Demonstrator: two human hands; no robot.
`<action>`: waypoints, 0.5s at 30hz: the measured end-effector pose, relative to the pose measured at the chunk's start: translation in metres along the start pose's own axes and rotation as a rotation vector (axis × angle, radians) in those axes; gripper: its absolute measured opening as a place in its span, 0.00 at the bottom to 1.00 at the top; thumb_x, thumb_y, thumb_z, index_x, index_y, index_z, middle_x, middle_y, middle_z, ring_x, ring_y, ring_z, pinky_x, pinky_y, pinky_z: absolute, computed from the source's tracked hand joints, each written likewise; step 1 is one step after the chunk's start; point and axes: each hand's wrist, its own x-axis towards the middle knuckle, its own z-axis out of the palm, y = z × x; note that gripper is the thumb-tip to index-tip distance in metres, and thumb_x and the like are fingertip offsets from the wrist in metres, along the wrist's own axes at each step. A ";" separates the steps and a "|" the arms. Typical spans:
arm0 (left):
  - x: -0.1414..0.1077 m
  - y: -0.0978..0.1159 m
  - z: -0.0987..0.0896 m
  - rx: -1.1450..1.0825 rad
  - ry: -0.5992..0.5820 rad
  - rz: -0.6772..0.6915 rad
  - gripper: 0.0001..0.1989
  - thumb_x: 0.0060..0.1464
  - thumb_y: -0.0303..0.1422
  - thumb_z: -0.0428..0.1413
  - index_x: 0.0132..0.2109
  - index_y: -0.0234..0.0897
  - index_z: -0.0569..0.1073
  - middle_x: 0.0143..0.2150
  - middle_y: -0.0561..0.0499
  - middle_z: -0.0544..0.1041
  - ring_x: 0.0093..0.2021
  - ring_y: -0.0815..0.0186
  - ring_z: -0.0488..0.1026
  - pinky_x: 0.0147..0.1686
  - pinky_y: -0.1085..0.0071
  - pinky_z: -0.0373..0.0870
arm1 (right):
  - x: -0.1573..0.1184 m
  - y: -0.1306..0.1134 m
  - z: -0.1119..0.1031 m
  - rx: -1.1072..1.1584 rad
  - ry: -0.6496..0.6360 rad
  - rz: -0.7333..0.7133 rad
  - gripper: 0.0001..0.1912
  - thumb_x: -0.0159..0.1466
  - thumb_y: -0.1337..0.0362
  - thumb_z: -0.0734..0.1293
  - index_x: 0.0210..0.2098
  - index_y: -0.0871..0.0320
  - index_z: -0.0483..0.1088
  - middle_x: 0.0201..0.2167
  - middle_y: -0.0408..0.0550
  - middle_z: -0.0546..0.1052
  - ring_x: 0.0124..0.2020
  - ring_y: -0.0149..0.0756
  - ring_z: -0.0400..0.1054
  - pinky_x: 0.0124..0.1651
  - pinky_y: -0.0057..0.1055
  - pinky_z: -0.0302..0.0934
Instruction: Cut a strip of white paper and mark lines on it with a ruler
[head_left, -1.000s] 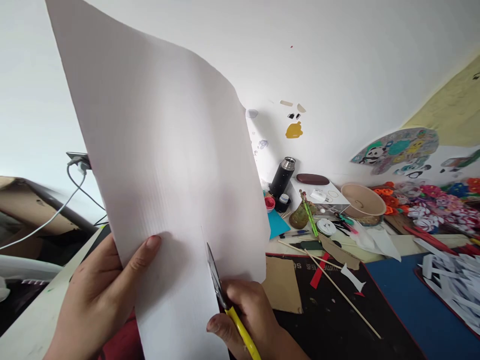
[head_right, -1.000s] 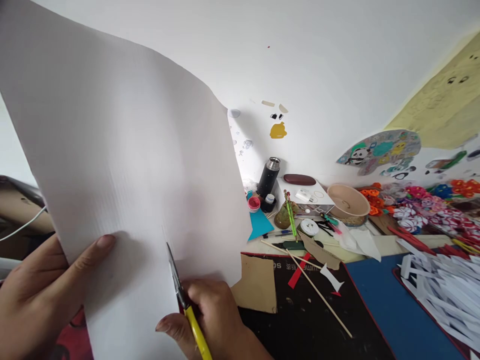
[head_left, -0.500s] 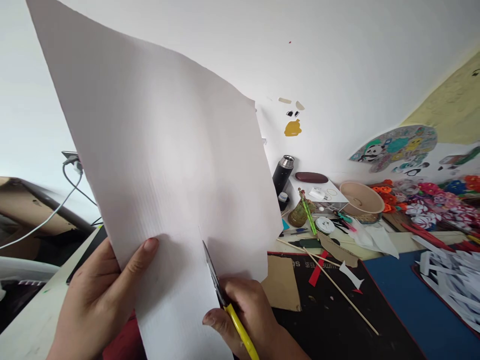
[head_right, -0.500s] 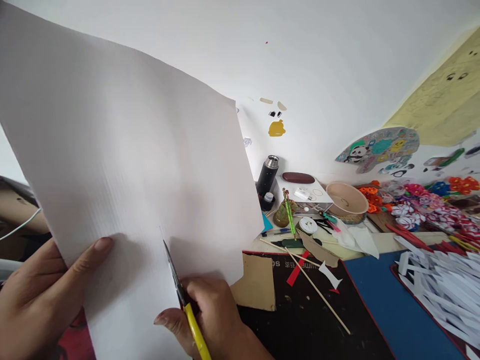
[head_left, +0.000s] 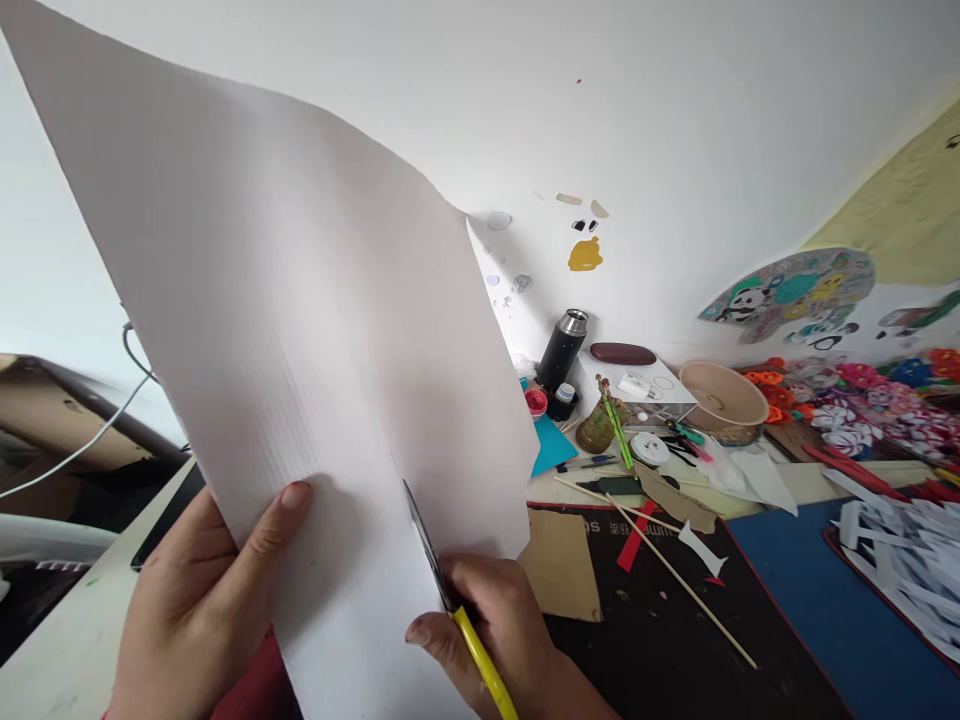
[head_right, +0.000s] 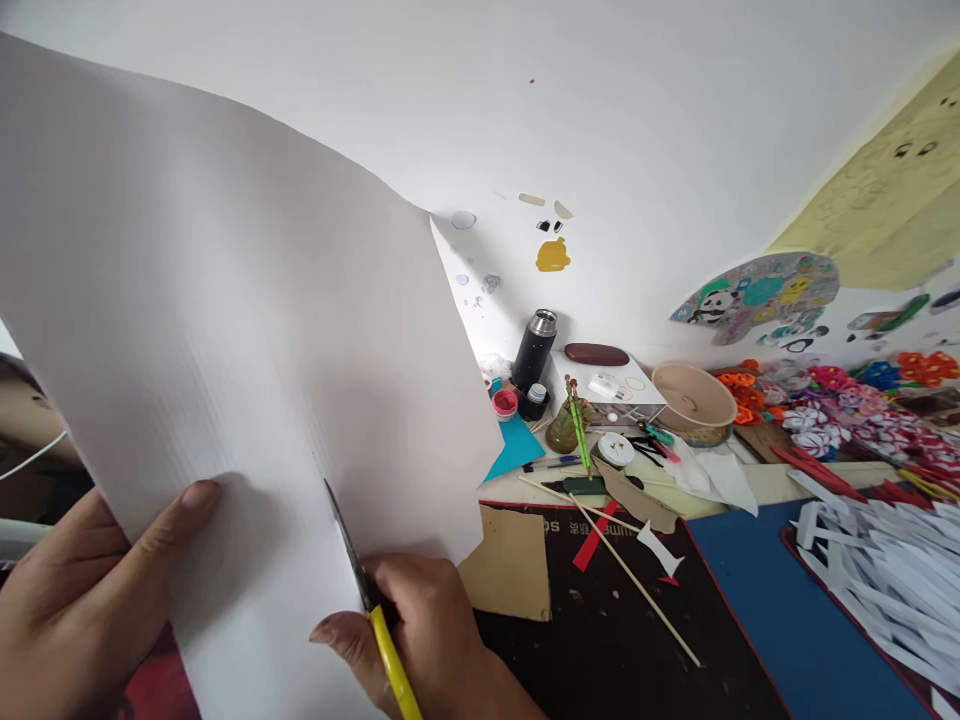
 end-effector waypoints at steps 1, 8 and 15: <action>0.000 0.000 0.000 -0.007 -0.003 -0.002 0.32 0.44 0.62 0.71 0.48 0.45 0.83 0.37 0.48 0.84 0.33 0.58 0.78 0.24 0.72 0.76 | 0.000 0.000 0.000 0.001 -0.001 0.000 0.38 0.70 0.27 0.62 0.24 0.55 0.57 0.20 0.37 0.58 0.21 0.27 0.51 0.25 0.29 0.45; 0.002 0.005 -0.001 -0.033 -0.024 -0.030 0.33 0.41 0.61 0.73 0.48 0.46 0.83 0.34 0.49 0.83 0.32 0.54 0.80 0.23 0.68 0.77 | 0.001 -0.002 -0.001 -0.040 0.007 -0.027 0.38 0.71 0.28 0.61 0.24 0.55 0.56 0.20 0.37 0.58 0.21 0.27 0.51 0.25 0.29 0.46; 0.001 0.001 -0.001 -0.041 -0.015 0.009 0.30 0.42 0.60 0.73 0.46 0.46 0.83 0.32 0.50 0.82 0.33 0.54 0.80 0.25 0.68 0.79 | 0.001 0.001 -0.001 -0.057 0.018 -0.036 0.37 0.71 0.29 0.62 0.24 0.54 0.58 0.20 0.37 0.59 0.21 0.28 0.52 0.25 0.29 0.48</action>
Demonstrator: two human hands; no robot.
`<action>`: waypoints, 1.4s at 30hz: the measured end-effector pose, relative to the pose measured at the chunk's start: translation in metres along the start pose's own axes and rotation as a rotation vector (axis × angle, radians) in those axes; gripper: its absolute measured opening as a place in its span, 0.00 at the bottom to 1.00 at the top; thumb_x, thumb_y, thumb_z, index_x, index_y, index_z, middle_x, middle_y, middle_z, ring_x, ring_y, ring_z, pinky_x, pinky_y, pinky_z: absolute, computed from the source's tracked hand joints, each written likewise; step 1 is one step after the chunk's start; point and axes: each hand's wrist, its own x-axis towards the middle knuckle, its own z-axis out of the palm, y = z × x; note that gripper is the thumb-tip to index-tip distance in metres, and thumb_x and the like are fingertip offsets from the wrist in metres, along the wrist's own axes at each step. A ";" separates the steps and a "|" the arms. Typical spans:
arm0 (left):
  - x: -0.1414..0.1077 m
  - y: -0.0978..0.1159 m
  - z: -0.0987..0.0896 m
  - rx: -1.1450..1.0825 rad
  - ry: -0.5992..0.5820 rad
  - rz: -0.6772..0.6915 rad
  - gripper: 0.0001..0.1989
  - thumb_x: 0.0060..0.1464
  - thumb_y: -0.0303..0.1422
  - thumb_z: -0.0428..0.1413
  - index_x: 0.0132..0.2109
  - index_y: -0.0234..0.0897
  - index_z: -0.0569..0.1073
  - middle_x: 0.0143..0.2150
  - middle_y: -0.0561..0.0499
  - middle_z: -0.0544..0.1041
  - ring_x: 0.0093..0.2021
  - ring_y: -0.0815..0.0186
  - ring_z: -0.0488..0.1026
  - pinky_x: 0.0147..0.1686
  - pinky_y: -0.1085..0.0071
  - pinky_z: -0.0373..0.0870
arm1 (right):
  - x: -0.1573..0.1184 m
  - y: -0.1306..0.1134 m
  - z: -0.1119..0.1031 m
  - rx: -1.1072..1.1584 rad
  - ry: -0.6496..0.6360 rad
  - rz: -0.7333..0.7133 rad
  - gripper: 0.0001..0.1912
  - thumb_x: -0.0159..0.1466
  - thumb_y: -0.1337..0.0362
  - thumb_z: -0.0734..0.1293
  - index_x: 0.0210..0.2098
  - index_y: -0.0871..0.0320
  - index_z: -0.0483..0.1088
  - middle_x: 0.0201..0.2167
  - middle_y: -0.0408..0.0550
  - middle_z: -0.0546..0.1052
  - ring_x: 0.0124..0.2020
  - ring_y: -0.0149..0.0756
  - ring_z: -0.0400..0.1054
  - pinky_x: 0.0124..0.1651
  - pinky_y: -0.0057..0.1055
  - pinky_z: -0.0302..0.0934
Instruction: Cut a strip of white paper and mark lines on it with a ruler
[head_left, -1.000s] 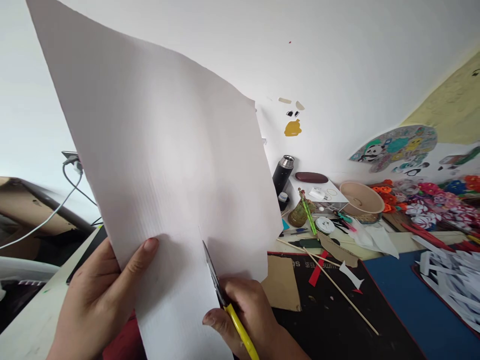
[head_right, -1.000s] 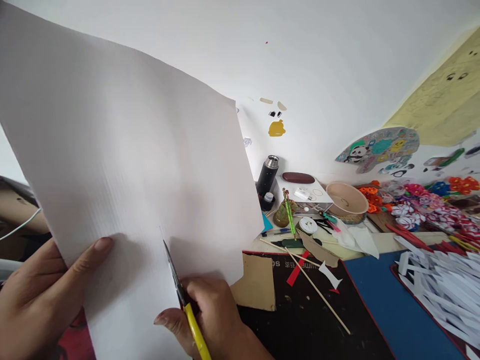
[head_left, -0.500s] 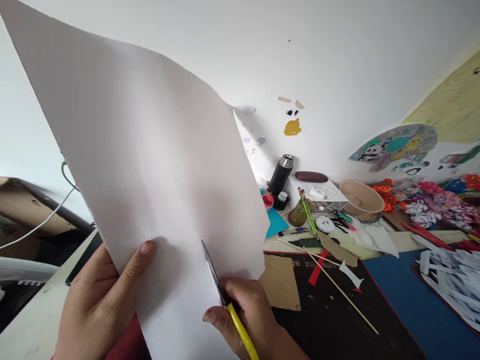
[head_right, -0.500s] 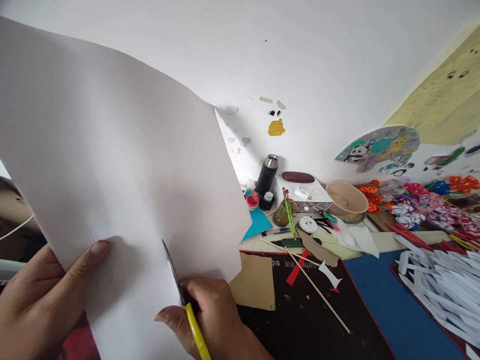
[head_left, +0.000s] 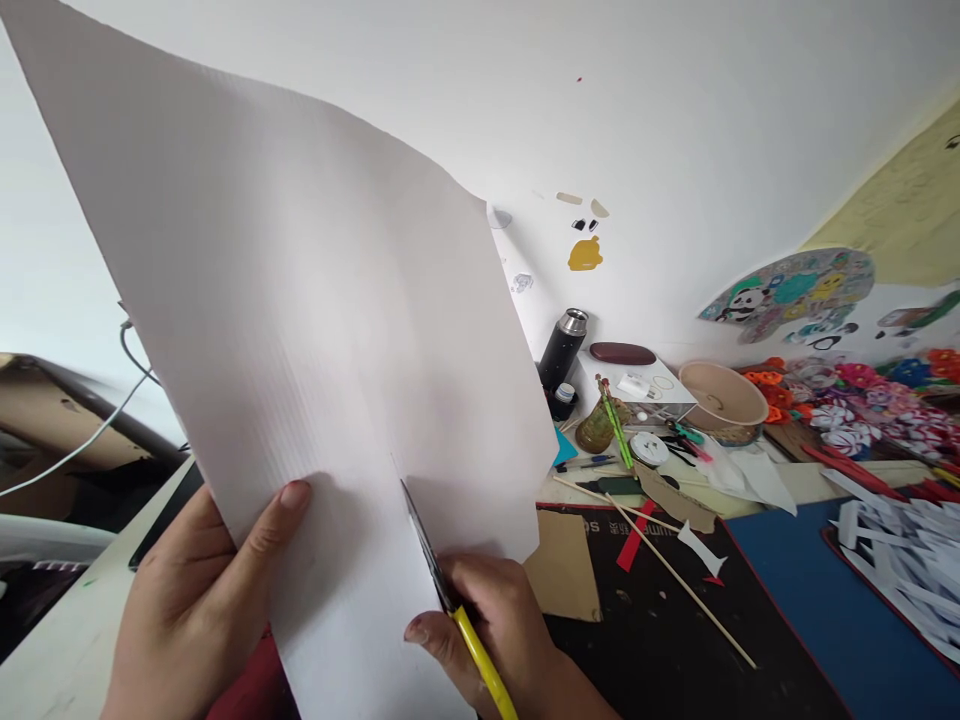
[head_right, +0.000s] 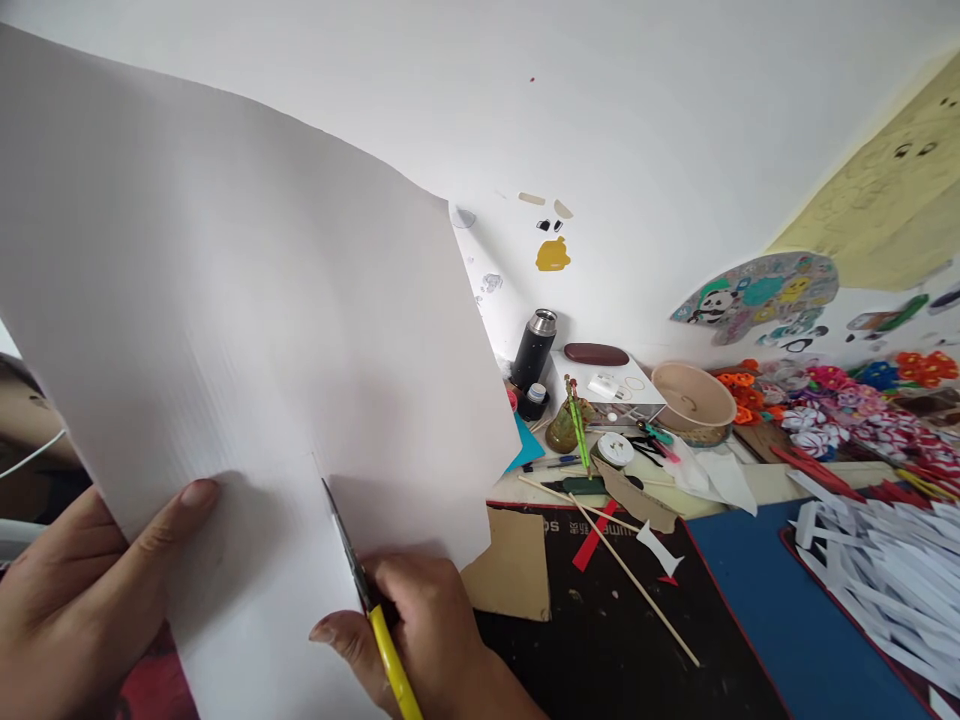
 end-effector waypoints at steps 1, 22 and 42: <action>-0.001 0.001 0.001 0.004 0.006 -0.002 0.30 0.43 0.60 0.73 0.46 0.46 0.83 0.33 0.50 0.82 0.33 0.54 0.81 0.26 0.68 0.79 | 0.000 0.000 0.000 0.010 0.004 -0.002 0.37 0.71 0.30 0.62 0.24 0.54 0.59 0.20 0.37 0.59 0.21 0.28 0.53 0.25 0.29 0.48; -0.001 0.005 0.003 0.035 0.002 0.016 0.30 0.44 0.60 0.72 0.46 0.45 0.82 0.27 0.52 0.78 0.32 0.55 0.79 0.26 0.69 0.78 | 0.001 -0.004 -0.002 0.017 -0.006 0.011 0.37 0.72 0.30 0.62 0.24 0.55 0.58 0.20 0.37 0.58 0.21 0.28 0.51 0.27 0.30 0.48; 0.002 0.001 0.001 0.070 0.016 0.028 0.31 0.45 0.62 0.70 0.47 0.44 0.83 0.26 0.52 0.76 0.34 0.55 0.79 0.25 0.72 0.77 | -0.002 0.002 0.001 0.063 0.025 -0.039 0.36 0.72 0.34 0.68 0.24 0.56 0.56 0.20 0.36 0.56 0.21 0.25 0.49 0.25 0.27 0.44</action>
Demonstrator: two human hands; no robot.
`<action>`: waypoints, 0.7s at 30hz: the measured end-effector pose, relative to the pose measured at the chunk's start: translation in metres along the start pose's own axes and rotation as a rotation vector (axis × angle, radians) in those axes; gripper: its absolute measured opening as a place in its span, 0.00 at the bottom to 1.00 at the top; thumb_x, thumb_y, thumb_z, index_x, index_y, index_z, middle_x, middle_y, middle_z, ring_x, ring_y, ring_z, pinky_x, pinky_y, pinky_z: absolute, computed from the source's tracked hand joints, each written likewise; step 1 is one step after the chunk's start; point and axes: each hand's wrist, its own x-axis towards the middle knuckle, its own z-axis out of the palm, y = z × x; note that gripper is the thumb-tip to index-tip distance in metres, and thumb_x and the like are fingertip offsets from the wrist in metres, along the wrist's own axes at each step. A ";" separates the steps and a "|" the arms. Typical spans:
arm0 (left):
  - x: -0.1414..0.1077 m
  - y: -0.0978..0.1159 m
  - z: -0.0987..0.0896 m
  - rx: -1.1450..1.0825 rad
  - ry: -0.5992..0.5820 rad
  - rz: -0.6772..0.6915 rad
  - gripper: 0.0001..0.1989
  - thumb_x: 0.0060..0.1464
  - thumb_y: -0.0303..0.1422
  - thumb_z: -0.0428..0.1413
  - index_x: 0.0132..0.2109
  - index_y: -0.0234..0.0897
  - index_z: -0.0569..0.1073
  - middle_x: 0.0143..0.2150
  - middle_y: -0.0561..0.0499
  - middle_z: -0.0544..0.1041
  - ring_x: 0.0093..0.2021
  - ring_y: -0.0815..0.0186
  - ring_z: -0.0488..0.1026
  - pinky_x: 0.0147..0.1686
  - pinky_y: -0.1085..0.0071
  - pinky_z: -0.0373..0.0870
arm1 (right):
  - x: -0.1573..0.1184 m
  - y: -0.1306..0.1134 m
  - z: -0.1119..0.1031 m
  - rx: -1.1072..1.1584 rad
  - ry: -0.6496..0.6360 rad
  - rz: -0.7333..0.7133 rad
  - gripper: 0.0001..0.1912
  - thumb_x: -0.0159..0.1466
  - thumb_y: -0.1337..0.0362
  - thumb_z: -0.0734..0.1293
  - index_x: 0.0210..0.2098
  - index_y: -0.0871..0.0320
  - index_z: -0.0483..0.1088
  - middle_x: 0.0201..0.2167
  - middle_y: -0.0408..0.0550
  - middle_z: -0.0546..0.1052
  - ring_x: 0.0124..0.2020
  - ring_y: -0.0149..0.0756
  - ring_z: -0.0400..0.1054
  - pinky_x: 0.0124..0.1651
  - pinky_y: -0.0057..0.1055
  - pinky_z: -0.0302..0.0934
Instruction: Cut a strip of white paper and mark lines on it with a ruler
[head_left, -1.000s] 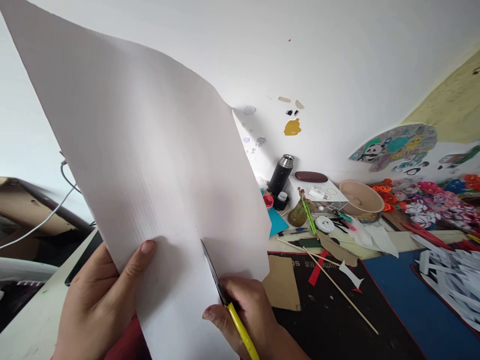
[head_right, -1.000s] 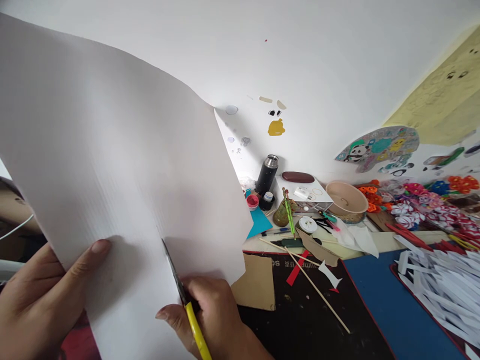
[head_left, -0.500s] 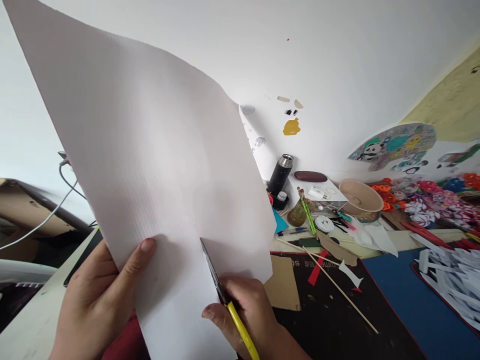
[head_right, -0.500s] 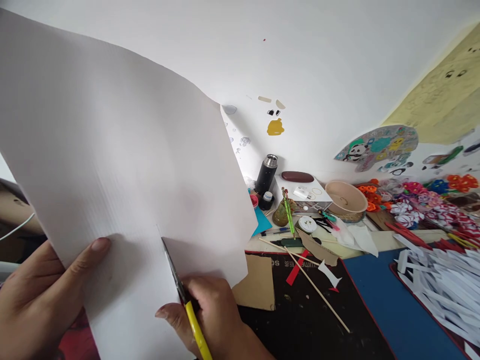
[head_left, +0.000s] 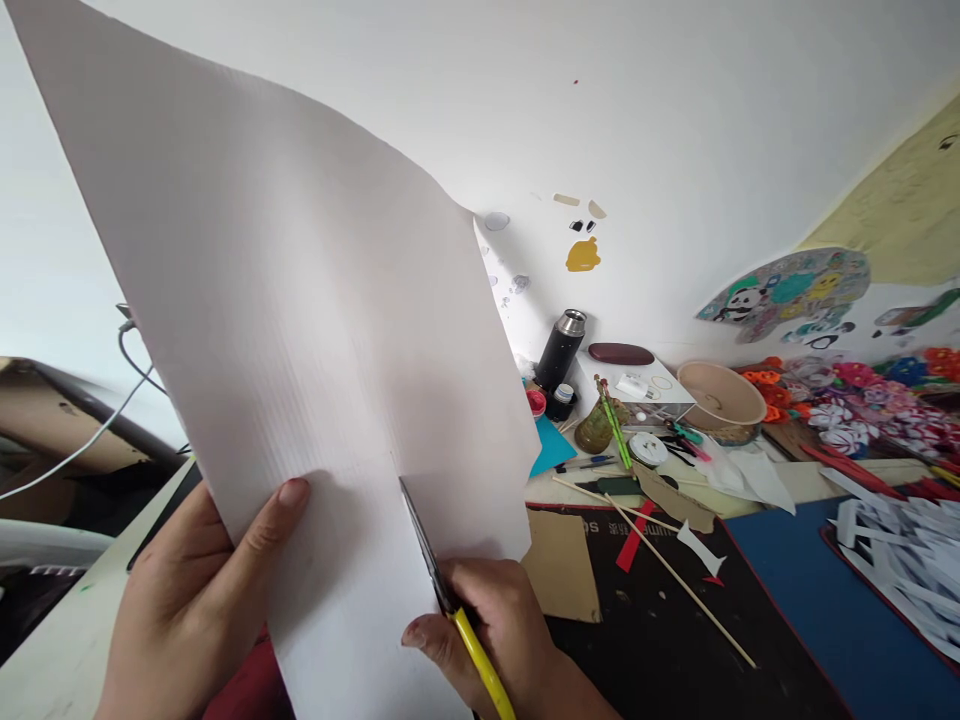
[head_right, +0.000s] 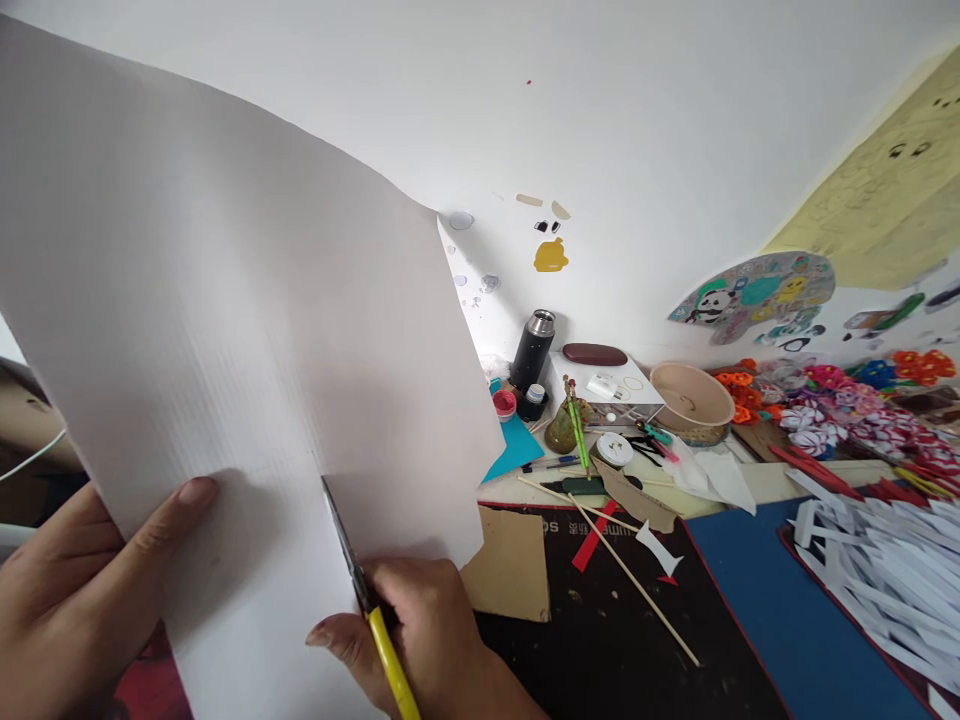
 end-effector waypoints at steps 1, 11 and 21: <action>-0.002 0.001 0.000 -0.002 0.004 -0.008 0.32 0.45 0.63 0.70 0.47 0.45 0.83 0.27 0.52 0.76 0.34 0.56 0.79 0.25 0.73 0.76 | 0.000 0.000 0.000 0.009 -0.002 0.006 0.36 0.71 0.34 0.68 0.24 0.56 0.56 0.19 0.35 0.56 0.21 0.25 0.49 0.24 0.26 0.44; -0.001 -0.002 -0.005 0.016 0.046 -0.058 0.38 0.40 0.65 0.70 0.52 0.47 0.83 0.38 0.49 0.84 0.32 0.57 0.78 0.22 0.73 0.75 | -0.002 -0.001 0.000 0.116 -0.018 0.089 0.39 0.66 0.31 0.72 0.22 0.57 0.58 0.18 0.35 0.56 0.20 0.24 0.46 0.22 0.26 0.41; -0.002 0.000 -0.009 -0.017 0.053 -0.019 0.35 0.41 0.63 0.72 0.50 0.46 0.83 0.35 0.50 0.84 0.32 0.56 0.81 0.22 0.73 0.77 | 0.001 -0.008 0.001 0.241 -0.036 0.083 0.38 0.65 0.31 0.72 0.23 0.57 0.60 0.20 0.35 0.56 0.22 0.24 0.47 0.22 0.25 0.42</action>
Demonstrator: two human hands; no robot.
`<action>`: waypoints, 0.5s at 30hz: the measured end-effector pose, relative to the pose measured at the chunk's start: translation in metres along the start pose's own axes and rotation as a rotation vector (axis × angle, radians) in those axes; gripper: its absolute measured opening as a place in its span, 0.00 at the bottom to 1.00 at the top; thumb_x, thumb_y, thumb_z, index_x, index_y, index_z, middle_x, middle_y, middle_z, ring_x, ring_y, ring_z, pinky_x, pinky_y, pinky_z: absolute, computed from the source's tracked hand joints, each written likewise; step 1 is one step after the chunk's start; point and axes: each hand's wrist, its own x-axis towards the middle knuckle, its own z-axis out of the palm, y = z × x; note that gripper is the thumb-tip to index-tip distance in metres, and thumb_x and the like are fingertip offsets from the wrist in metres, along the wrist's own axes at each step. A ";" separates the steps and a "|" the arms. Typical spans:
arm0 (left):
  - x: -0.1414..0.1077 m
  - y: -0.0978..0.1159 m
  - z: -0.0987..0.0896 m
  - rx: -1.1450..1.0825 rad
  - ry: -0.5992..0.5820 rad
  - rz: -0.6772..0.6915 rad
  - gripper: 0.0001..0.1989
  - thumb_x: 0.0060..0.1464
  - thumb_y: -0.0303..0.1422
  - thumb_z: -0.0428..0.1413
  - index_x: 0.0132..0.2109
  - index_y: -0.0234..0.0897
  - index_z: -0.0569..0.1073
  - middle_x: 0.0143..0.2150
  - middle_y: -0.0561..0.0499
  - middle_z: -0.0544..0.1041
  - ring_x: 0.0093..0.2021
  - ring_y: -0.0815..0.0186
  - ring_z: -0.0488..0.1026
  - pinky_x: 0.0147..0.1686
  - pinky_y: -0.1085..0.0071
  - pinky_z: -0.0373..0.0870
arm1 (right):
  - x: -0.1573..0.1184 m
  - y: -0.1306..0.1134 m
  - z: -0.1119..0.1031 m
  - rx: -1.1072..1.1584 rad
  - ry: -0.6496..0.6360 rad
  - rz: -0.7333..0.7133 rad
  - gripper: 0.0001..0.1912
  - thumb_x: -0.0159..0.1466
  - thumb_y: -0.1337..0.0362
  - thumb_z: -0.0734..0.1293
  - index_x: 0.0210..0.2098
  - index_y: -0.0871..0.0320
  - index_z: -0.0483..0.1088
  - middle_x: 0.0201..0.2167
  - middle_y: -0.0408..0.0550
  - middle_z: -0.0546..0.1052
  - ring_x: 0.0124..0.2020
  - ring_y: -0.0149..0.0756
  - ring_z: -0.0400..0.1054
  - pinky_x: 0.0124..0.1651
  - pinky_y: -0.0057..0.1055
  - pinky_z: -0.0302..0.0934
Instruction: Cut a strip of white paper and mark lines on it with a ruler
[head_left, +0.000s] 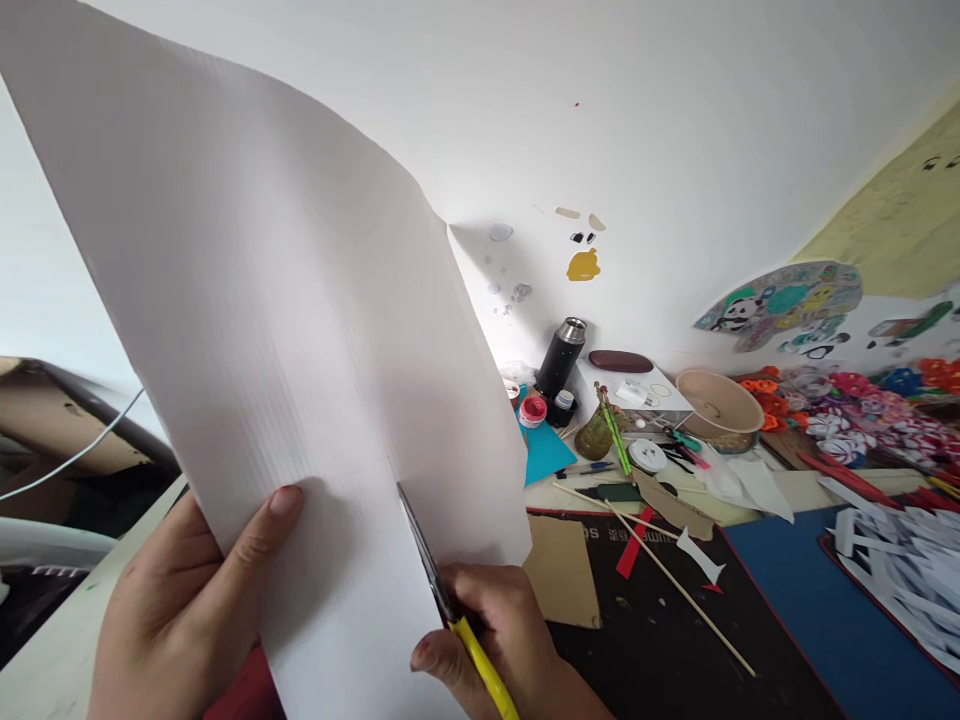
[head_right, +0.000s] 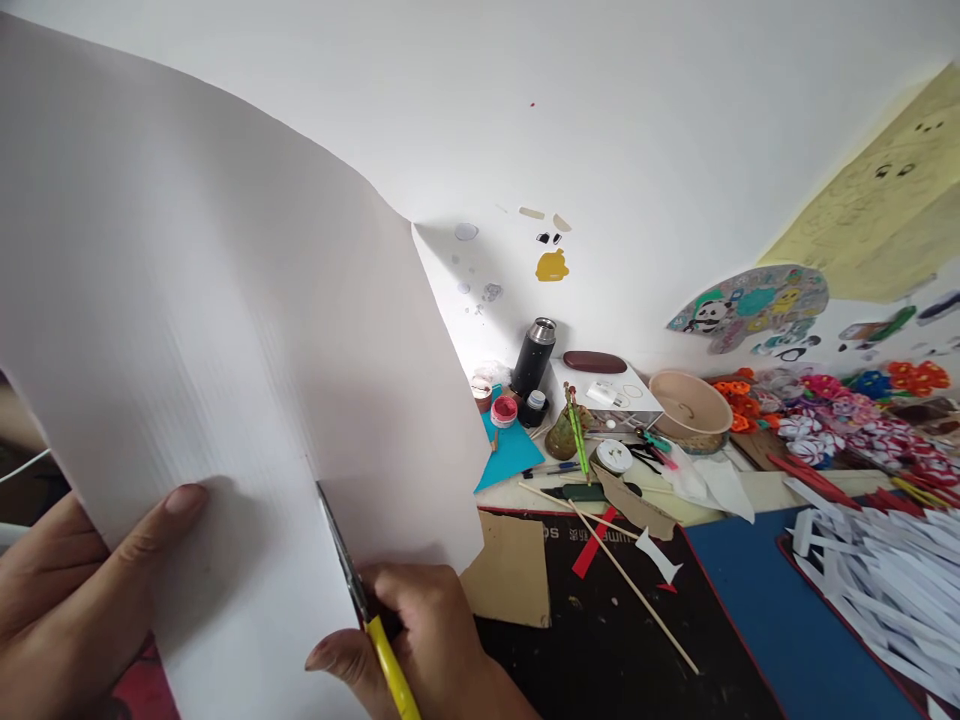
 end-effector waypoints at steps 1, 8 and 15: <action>0.000 0.000 -0.001 -0.013 -0.005 -0.003 0.35 0.41 0.63 0.72 0.50 0.46 0.83 0.36 0.50 0.84 0.34 0.55 0.82 0.24 0.73 0.78 | 0.000 0.000 0.000 0.026 -0.006 0.002 0.38 0.65 0.31 0.73 0.24 0.57 0.60 0.20 0.35 0.56 0.22 0.24 0.46 0.22 0.25 0.42; 0.001 -0.003 -0.003 -0.030 0.004 0.002 0.35 0.41 0.61 0.73 0.50 0.45 0.82 0.36 0.49 0.84 0.33 0.53 0.82 0.23 0.70 0.79 | 0.001 -0.003 -0.001 0.083 -0.039 0.058 0.40 0.58 0.30 0.77 0.22 0.57 0.58 0.19 0.35 0.55 0.22 0.24 0.46 0.22 0.26 0.43; 0.003 -0.007 -0.004 -0.059 0.042 0.068 0.31 0.44 0.57 0.74 0.51 0.47 0.83 0.40 0.50 0.85 0.31 0.57 0.81 0.23 0.71 0.79 | 0.004 -0.013 -0.002 0.120 -0.072 0.072 0.43 0.50 0.25 0.78 0.22 0.57 0.60 0.20 0.34 0.54 0.23 0.25 0.46 0.23 0.26 0.46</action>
